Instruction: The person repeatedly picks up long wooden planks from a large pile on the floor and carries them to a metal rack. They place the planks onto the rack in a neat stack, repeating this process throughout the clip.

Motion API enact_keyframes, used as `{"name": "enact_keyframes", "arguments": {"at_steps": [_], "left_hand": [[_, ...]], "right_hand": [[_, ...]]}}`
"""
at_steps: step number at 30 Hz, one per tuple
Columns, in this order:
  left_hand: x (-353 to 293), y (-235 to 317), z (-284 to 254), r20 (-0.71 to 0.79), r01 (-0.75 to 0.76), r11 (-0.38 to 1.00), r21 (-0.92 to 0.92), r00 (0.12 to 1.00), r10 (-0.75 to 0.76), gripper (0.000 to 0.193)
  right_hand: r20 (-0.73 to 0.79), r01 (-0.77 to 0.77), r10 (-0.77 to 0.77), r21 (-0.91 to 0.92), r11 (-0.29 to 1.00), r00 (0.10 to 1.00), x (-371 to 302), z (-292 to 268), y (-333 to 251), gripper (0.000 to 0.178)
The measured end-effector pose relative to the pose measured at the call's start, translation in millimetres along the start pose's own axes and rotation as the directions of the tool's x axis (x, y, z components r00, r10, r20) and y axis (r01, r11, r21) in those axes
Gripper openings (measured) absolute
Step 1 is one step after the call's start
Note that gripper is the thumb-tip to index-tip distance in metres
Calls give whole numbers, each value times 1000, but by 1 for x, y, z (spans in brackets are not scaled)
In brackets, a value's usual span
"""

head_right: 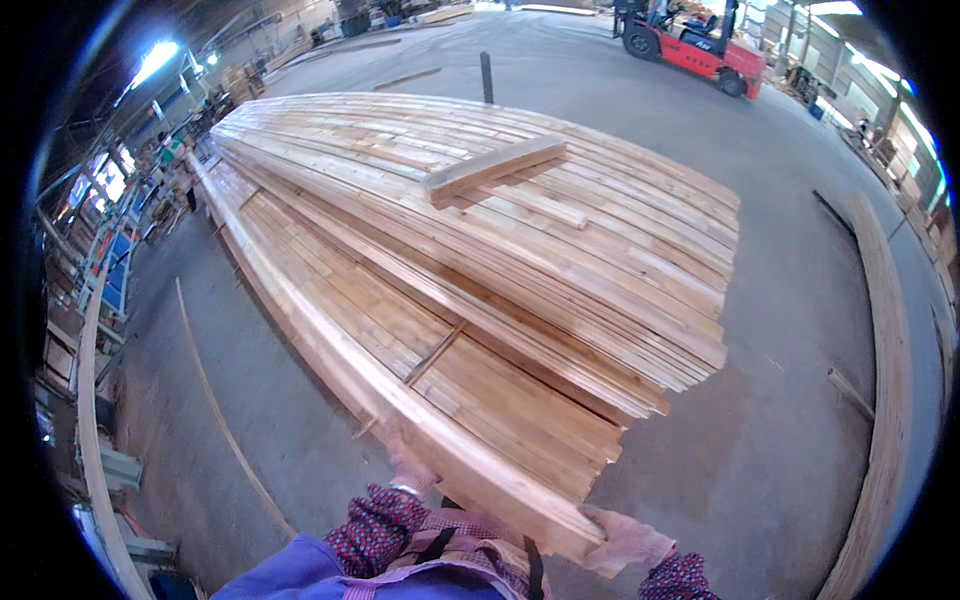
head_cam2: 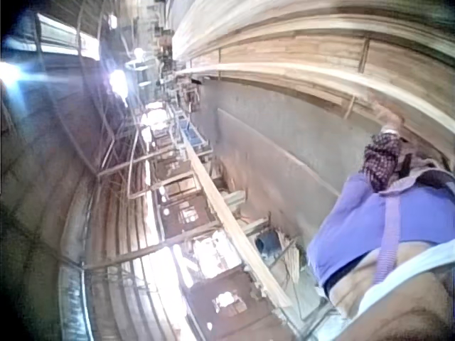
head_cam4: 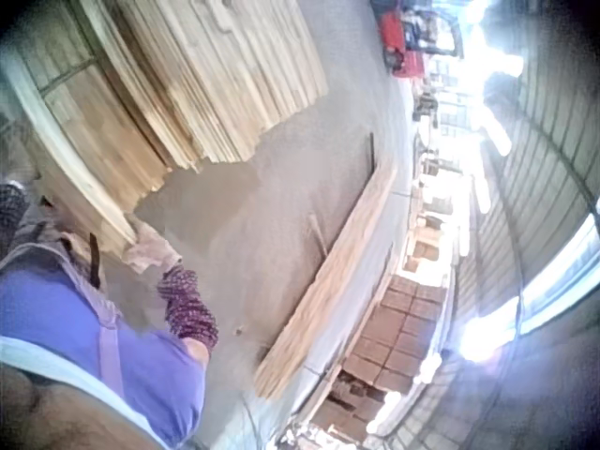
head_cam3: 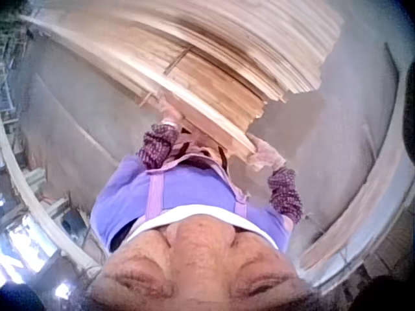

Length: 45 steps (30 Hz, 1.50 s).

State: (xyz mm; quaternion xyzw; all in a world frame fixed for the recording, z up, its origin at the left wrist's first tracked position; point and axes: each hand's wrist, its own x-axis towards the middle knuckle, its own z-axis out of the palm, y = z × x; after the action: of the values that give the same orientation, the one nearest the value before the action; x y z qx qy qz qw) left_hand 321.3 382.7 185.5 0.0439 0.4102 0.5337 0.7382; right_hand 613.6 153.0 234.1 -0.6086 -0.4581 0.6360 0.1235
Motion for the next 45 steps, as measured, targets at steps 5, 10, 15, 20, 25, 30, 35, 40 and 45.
{"name": "enact_keyframes", "arguments": {"at_steps": [5, 10, 15, 20, 25, 30, 35, 40, 45], "left_hand": [[48, -32, 77, -175, -60, 997, -42, 983, 52, 73], [110, -64, 131, -89, -150, 945, 290, 979, 183, 72], [186, -98, 130, 151, 72, 992, 99, 985, -86, 69], [234, -149, 108, 495, -600, 225, 768, 779, 385, 61], [266, -150, 104, 154, -9, 686, 728, 976, -151, 54], [278, -159, 95, 307, -118, 678, 726, 937, -165, 42], [311, -169, 74, 242, 33, 659, 752, 915, -322, 42], [301, -142, 111, 438, -324, 398, 858, 867, -239, 43], [285, -122, 135, 254, -89, 470, 878, 920, -300, 45]], "right_hand": [[-67, 22, -29, -112, 993, 997, 26, -86, -11, 98], [-141, 24, -37, -98, 995, 989, 52, -164, -20, 94], [-108, -66, 47, -177, 982, 993, 85, -228, -29, 94], [-145, -144, 95, -381, 913, 985, 129, -264, 24, 98], [-256, -385, 304, -382, 840, 918, 157, -258, 8, 67], [-708, -371, -67, -445, 815, 703, 169, -190, -7, 51], [-496, -102, 23, -133, 986, 868, 235, -103, 28, 48], [-45, -427, -684, -811, -401, 728, 279, -143, 95, 46], [0, 74, 87, 520, -851, 996, 295, -148, 114, 42]]}}
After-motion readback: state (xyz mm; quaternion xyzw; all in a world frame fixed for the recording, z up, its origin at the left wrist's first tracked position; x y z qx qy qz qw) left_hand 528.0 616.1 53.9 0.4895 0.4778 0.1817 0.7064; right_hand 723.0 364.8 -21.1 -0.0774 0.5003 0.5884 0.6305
